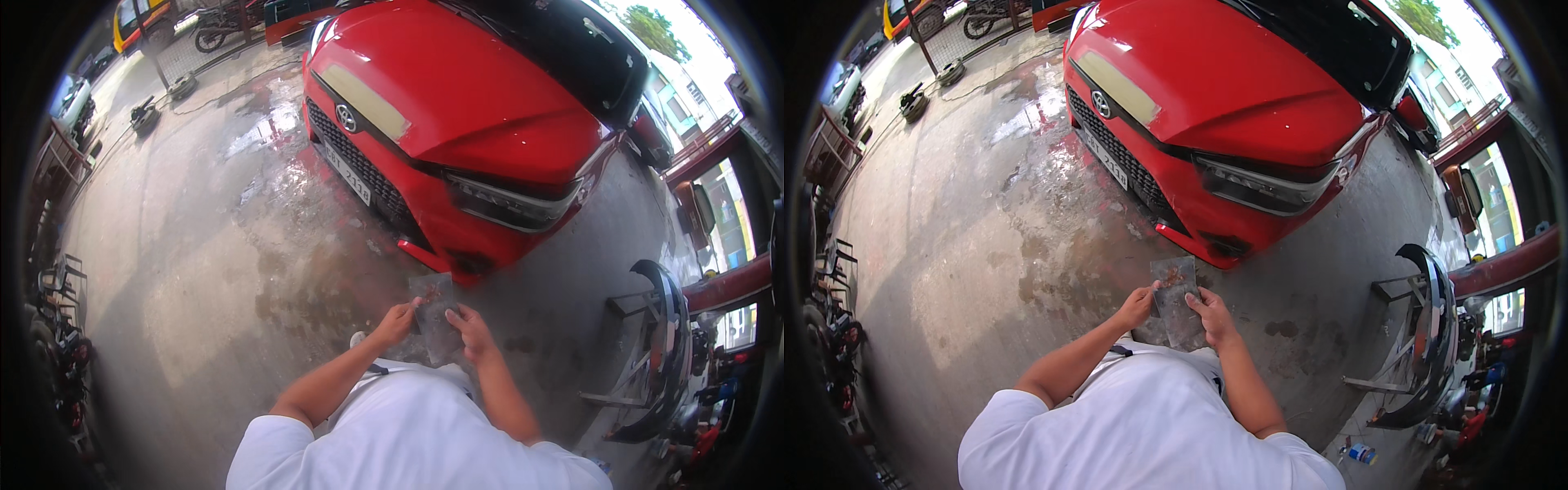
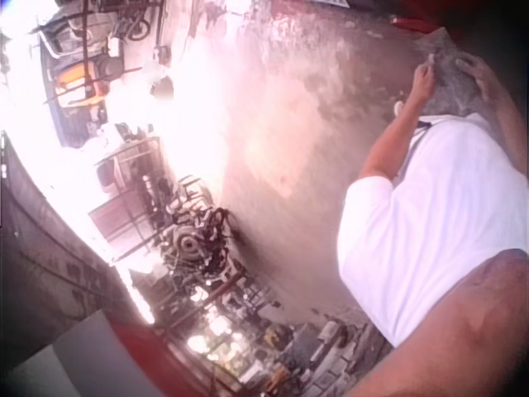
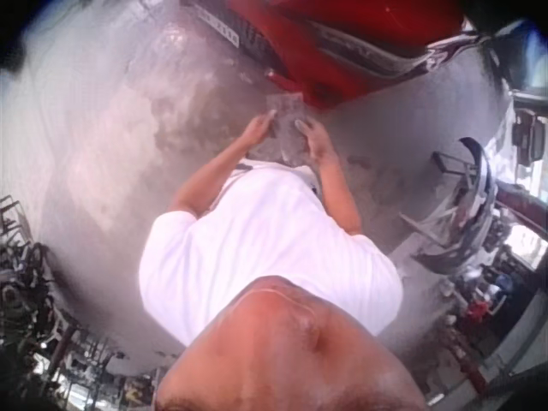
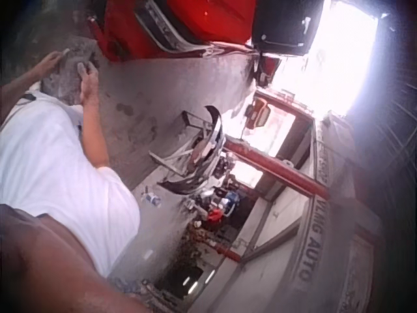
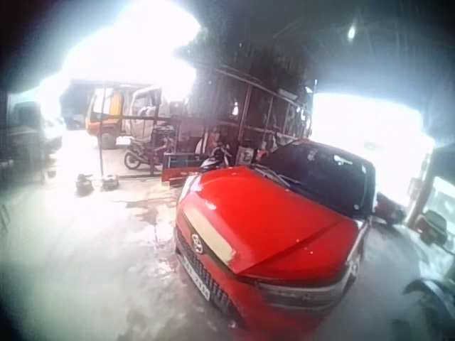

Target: The person sands a red car hood and a gray car bumper using a sanding block and sandpaper. They move between the two parts, applying pressure to smooth the surfaces in a workshop setting.

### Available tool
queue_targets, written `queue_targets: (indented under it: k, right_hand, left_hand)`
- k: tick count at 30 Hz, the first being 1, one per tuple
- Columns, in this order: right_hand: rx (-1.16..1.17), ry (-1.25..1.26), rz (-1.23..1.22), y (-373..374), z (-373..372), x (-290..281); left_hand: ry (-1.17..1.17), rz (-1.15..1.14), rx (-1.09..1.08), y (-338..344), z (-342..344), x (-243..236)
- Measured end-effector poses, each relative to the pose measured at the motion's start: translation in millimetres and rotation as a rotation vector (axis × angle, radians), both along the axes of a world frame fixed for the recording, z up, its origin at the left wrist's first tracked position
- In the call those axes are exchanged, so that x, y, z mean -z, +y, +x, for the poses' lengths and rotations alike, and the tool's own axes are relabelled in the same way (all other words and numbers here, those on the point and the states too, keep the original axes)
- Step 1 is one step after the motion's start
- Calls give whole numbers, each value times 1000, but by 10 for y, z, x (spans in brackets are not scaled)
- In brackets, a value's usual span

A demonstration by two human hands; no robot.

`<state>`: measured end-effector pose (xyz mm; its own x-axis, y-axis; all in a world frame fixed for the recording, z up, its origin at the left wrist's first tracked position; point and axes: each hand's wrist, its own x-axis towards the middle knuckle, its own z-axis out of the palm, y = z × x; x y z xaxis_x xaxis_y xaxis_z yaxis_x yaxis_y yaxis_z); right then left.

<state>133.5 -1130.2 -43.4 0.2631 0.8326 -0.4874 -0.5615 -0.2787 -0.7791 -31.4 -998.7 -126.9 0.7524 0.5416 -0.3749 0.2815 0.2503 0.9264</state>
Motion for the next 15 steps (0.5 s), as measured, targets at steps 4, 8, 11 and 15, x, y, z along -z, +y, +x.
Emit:
queue_targets:
  k: [4, 8, 11, 15]
  right_hand:
    - [216, -37, -74, -706, 287, 130]
    - [630, 48, -56, -2015, 771, 300]
    - [936, 121, -34, -3207, 1086, 428]
    - [1112, 256, -30, -4347, 1274, 417]
  left_hand:
    - [-63, -161, 432, -579, -91, 183]
    - [11, -145, 920, -1265, -551, 319]
    - [334, 329, 1104, -1408, -1109, 717]
    - [1264, 347, 1639, -1471, -1855, 1591]
